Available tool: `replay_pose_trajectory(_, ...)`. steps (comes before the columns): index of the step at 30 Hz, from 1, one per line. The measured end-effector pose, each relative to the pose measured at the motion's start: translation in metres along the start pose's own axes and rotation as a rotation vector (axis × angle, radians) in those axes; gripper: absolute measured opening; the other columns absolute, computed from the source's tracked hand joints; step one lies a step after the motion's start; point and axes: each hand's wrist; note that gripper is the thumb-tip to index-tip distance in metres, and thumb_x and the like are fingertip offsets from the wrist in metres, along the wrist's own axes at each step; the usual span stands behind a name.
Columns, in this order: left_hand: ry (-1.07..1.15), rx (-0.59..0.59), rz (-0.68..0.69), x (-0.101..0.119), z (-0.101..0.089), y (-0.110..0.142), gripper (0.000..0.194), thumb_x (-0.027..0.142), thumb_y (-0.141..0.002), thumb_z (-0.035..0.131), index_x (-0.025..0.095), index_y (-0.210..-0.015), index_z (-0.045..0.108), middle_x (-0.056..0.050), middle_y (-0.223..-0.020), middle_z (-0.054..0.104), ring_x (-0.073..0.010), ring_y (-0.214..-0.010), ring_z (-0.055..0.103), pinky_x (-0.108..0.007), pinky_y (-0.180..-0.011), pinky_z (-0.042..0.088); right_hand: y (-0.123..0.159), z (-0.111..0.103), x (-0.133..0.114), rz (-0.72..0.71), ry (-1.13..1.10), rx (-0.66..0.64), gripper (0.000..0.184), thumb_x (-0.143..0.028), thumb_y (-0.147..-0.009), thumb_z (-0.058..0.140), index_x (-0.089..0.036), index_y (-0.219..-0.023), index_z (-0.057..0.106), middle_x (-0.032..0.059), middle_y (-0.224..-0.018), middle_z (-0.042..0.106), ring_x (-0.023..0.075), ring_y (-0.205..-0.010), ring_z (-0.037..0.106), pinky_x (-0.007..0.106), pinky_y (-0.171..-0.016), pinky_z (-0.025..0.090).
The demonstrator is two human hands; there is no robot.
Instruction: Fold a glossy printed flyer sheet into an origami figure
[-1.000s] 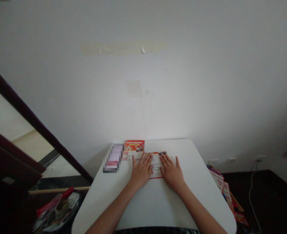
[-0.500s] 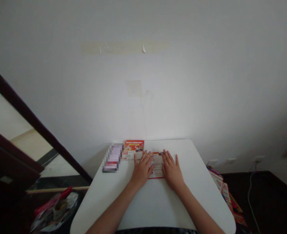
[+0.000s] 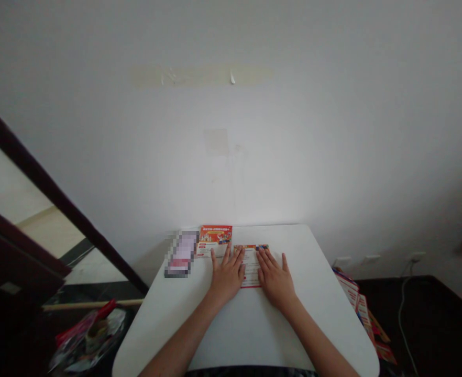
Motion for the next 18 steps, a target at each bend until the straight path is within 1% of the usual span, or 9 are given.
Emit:
replay_pose_trajectory(5,0.000,-0.002,-0.021,0.0002,-0.0005,0.0009,0.051,0.043,-0.100,0.030,0.035,-0.150,0.037,0.000,-0.156,0.041,-0.0283,-0.152,0.015,-0.073,-0.113,-0.016,0.0027,0.0012,0.0002,0.148,0.021,0.028,0.057,-0.029,-0.099,0.024,-0.027,-0.155,0.023,0.0021,-0.160,0.027,0.0258,-0.148,0.026,0.064,-0.119,0.010)
replay_pose_trajectory(9,-0.020,0.042,-0.045,-0.0024,0.0001,0.0014,0.053,0.046,-0.100,0.032,0.031,-0.150,0.037,-0.003,-0.156,0.040,-0.0284,-0.151,0.019,-0.074,-0.114,-0.011,0.0035,0.0027,0.0011,0.175,0.024,0.039,0.057,-0.030,-0.098,0.025,-0.026,-0.155,0.024,0.0020,-0.160,0.028,0.0269,-0.149,0.025,0.064,-0.119,0.009)
replay_pose_trajectory(11,-0.024,0.069,-0.037,-0.0034,-0.0009,0.0015,0.053,0.045,-0.100,0.034,0.030,-0.150,0.037,-0.004,-0.156,0.041,-0.0275,-0.150,0.021,-0.074,-0.115,-0.007,0.0028,0.0022,0.0020,0.180,0.022,0.056,0.057,-0.030,-0.098,0.025,-0.025,-0.155,0.024,0.0027,-0.160,0.027,0.0266,-0.149,0.022,0.064,-0.119,0.011)
replay_pose_trajectory(15,-0.012,0.096,0.038,-0.0027,-0.0036,0.0021,0.051,0.045,-0.100,0.035,0.030,-0.148,0.040,-0.004,-0.154,0.044,-0.0258,-0.149,0.025,-0.072,-0.118,-0.003,0.0003,0.0006,0.0034,0.142,0.019,0.122,0.057,-0.027,-0.099,0.025,-0.020,-0.155,0.024,0.0048,-0.162,0.022,0.0250,-0.151,0.019,0.059,-0.120,0.016)
replay_pose_trajectory(18,-0.013,0.057,0.120,-0.0004,-0.0033,0.0030,0.053,0.046,-0.099,0.037,0.032,-0.150,0.036,-0.003,-0.157,0.040,-0.0263,-0.150,0.023,-0.071,-0.118,-0.001,-0.0013,0.0019,0.0022,0.026,0.014,0.134,0.057,-0.025,-0.099,0.027,-0.018,-0.155,0.023,0.0064,-0.162,0.023,0.0228,-0.151,0.019,0.055,-0.121,0.018)
Point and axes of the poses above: each hand's wrist, its own y-axis away from the middle knuckle, its own z-axis out of the palm, x = y × z
